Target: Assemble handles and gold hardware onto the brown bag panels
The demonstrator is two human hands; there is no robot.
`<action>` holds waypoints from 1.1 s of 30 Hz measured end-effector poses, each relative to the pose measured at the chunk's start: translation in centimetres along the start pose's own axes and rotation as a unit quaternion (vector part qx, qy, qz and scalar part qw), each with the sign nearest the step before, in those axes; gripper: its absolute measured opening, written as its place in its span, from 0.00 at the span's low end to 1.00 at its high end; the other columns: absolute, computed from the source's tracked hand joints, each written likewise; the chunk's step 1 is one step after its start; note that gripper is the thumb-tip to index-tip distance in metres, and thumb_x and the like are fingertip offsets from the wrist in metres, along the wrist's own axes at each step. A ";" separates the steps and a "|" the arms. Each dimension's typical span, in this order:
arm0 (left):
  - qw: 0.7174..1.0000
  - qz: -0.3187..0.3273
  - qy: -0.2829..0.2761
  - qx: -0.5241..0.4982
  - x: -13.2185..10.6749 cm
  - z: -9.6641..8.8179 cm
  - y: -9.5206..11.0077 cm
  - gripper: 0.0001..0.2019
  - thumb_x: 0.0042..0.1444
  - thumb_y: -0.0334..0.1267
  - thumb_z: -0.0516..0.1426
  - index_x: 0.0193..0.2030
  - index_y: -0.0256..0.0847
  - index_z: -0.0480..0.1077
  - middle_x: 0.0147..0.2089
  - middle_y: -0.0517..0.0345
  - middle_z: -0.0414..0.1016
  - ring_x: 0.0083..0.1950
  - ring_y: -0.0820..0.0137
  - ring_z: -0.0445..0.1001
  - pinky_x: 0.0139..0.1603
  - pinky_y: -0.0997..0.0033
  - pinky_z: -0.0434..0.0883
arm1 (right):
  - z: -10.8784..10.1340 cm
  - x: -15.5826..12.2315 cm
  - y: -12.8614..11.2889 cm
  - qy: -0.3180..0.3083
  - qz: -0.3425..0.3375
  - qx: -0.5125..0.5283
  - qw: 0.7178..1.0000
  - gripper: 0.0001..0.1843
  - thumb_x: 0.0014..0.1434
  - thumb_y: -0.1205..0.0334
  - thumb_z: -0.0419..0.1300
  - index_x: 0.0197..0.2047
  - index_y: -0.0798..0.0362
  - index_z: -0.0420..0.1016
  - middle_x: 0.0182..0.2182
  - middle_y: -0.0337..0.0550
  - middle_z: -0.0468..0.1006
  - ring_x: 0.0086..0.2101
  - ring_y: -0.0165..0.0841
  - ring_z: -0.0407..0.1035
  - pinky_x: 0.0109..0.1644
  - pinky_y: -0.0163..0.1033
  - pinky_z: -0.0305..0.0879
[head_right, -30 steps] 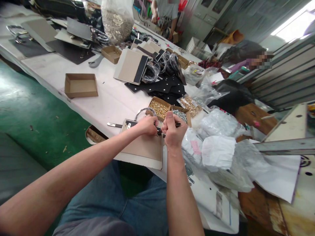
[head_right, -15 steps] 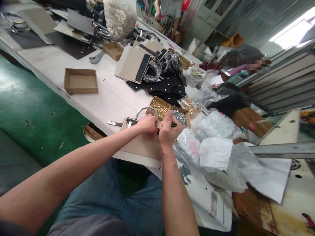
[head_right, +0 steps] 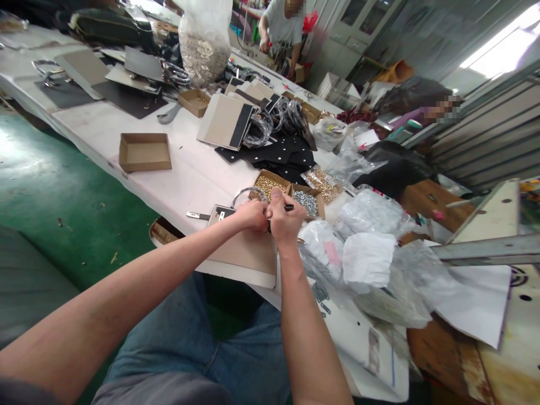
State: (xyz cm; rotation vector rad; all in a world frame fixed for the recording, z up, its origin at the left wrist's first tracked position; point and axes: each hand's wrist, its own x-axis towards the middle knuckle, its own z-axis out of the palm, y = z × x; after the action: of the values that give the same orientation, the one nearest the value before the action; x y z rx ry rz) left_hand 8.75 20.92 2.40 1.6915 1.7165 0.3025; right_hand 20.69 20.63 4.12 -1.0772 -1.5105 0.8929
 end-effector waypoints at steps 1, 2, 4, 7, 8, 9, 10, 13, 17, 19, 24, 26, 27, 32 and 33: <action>1.000 0.000 0.003 -0.001 0.0 0.1 0.0 0.23 0.58 0.48 0.69 0.60 0.51 0.79 0.70 0.43 0.77 0.72 0.42 0.75 0.70 0.45 0.75 | 0.1 0.1 0.2 0.005 -0.011 0.007 1.000 0.35 0.71 0.31 0.68 0.24 0.46 0.64 0.17 0.34 0.67 0.19 0.29 0.62 0.21 0.37 0.60; 1.000 -0.001 0.006 -0.003 0.1 0.2 0.0 0.23 0.58 0.48 0.68 0.60 0.50 0.79 0.70 0.43 0.78 0.72 0.42 0.75 0.70 0.45 0.74 | 0.2 0.2 0.3 0.012 -0.020 0.016 1.000 0.36 0.71 0.31 0.69 0.23 0.46 0.65 0.17 0.33 0.66 0.18 0.28 0.62 0.21 0.36 0.59; 1.000 -0.006 0.012 -0.008 -0.1 0.3 0.0 0.22 0.57 0.48 0.69 0.58 0.50 0.80 0.69 0.44 0.78 0.71 0.43 0.75 0.71 0.46 0.74 | 0.2 0.4 0.4 0.035 -0.032 0.040 0.998 0.37 0.71 0.31 0.68 0.22 0.47 0.63 0.17 0.33 0.64 0.18 0.27 0.59 0.20 0.36 0.56; 1.000 -0.013 0.021 -0.018 -0.3 0.4 0.1 0.20 0.55 0.44 0.69 0.55 0.50 0.80 0.68 0.47 0.79 0.70 0.44 0.76 0.70 0.48 0.75 | -0.3 0.1 0.3 0.089 -0.048 0.109 0.989 0.39 0.72 0.31 0.67 0.22 0.46 0.58 0.17 0.30 0.56 0.16 0.25 0.52 0.18 0.36 0.49; 0.999 -0.014 0.023 -0.020 -0.4 0.4 0.1 0.19 0.55 0.43 0.69 0.55 0.50 0.80 0.68 0.47 0.79 0.70 0.45 0.76 0.69 0.48 0.75 | -0.5 -0.3 0.2 0.105 -0.057 0.135 0.984 0.40 0.73 0.31 0.67 0.22 0.46 0.56 0.17 0.29 0.54 0.16 0.25 0.50 0.18 0.36 0.47; 0.999 -0.014 0.025 -0.020 -0.4 0.4 0.1 0.18 0.55 0.42 0.69 0.54 0.50 0.81 0.68 0.47 0.79 0.70 0.46 0.76 0.69 0.49 0.75 | -0.8 -0.7 0.1 0.117 -0.067 0.157 0.978 0.40 0.73 0.32 0.68 0.22 0.46 0.55 0.17 0.29 0.53 0.16 0.24 0.49 0.18 0.36 0.47; 0.999 -0.013 0.027 -0.020 -0.4 0.4 0.1 0.18 0.56 0.41 0.68 0.53 0.50 0.81 0.68 0.47 0.79 0.70 0.46 0.76 0.69 0.49 0.74 | -1.0 -1.3 0.1 0.124 -0.076 0.172 0.974 0.40 0.73 0.34 0.68 0.22 0.47 0.55 0.17 0.28 0.53 0.16 0.24 0.49 0.18 0.36 0.47; 0.999 -0.013 0.027 -0.023 -0.3 0.5 0.0 0.17 0.55 0.40 0.67 0.53 0.50 0.81 0.67 0.47 0.79 0.70 0.46 0.75 0.69 0.49 0.74 | -1.1 -3.0 0.1 0.132 -0.097 0.187 0.969 0.39 0.75 0.39 0.69 0.21 0.48 0.56 0.18 0.29 0.53 0.16 0.24 0.50 0.19 0.36 0.49; 0.999 -0.015 0.029 -0.025 -0.1 0.7 -0.2 0.18 0.55 0.40 0.67 0.54 0.50 0.80 0.68 0.47 0.79 0.71 0.46 0.75 0.71 0.47 0.73 | -0.7 -4.7 0.5 0.135 -0.119 0.199 0.963 0.37 0.76 0.44 0.68 0.21 0.49 0.57 0.18 0.29 0.53 0.17 0.24 0.49 0.20 0.35 0.48; 0.999 -0.016 0.030 -0.027 -0.1 0.8 -0.3 0.18 0.55 0.40 0.67 0.54 0.50 0.80 0.68 0.46 0.78 0.71 0.45 0.74 0.71 0.45 0.72 | -0.5 -5.1 0.6 0.134 -0.120 0.197 0.964 0.37 0.77 0.44 0.68 0.21 0.49 0.57 0.18 0.29 0.53 0.17 0.24 0.49 0.20 0.35 0.48; 0.999 -0.015 0.030 -0.035 0.0 0.8 -0.4 0.19 0.55 0.41 0.67 0.54 0.50 0.80 0.68 0.46 0.78 0.71 0.44 0.74 0.71 0.43 0.72 | -0.2 -5.2 0.2 0.140 -0.094 0.153 0.974 0.38 0.75 0.40 0.68 0.21 0.48 0.57 0.18 0.30 0.54 0.17 0.25 0.51 0.20 0.36 0.50; 0.999 -0.012 0.026 -0.033 -0.2 0.7 -0.3 0.18 0.55 0.41 0.67 0.54 0.50 0.80 0.69 0.46 0.78 0.71 0.45 0.75 0.72 0.44 0.72 | -0.1 -4.6 0.0 0.140 -0.071 0.134 0.978 0.39 0.74 0.36 0.68 0.21 0.48 0.57 0.18 0.31 0.55 0.17 0.25 0.52 0.19 0.37 0.51; 0.999 -0.009 0.025 -0.032 -0.3 0.7 -0.3 0.18 0.56 0.41 0.67 0.54 0.50 0.80 0.69 0.45 0.77 0.71 0.45 0.75 0.72 0.45 0.72 | 0.0 -4.0 0.0 0.137 -0.057 0.126 0.981 0.39 0.73 0.34 0.68 0.21 0.47 0.57 0.18 0.31 0.55 0.16 0.25 0.52 0.19 0.37 0.51; 0.999 0.014 0.026 -0.021 -0.8 0.5 -0.4 0.17 0.61 0.44 0.65 0.56 0.48 0.80 0.68 0.43 0.77 0.71 0.45 0.75 0.70 0.49 0.74 | 0.7 0.7 1.2 0.113 0.051 0.086 0.989 0.40 0.68 0.26 0.68 0.23 0.44 0.56 0.16 0.29 0.55 0.14 0.25 0.52 0.13 0.36 0.47; 0.999 0.018 0.023 -0.020 -0.8 0.4 -0.4 0.17 0.61 0.44 0.65 0.56 0.47 0.80 0.67 0.43 0.77 0.70 0.46 0.75 0.69 0.51 0.74 | 0.9 1.7 1.7 0.110 0.082 0.082 0.987 0.40 0.67 0.25 0.68 0.23 0.44 0.55 0.15 0.28 0.55 0.13 0.25 0.52 0.12 0.36 0.46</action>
State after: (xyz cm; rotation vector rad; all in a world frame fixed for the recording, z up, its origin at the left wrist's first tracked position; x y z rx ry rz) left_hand 8.61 19.98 2.09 1.7004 1.7036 0.3931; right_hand 20.02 22.79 2.96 -1.1490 -1.1599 0.9600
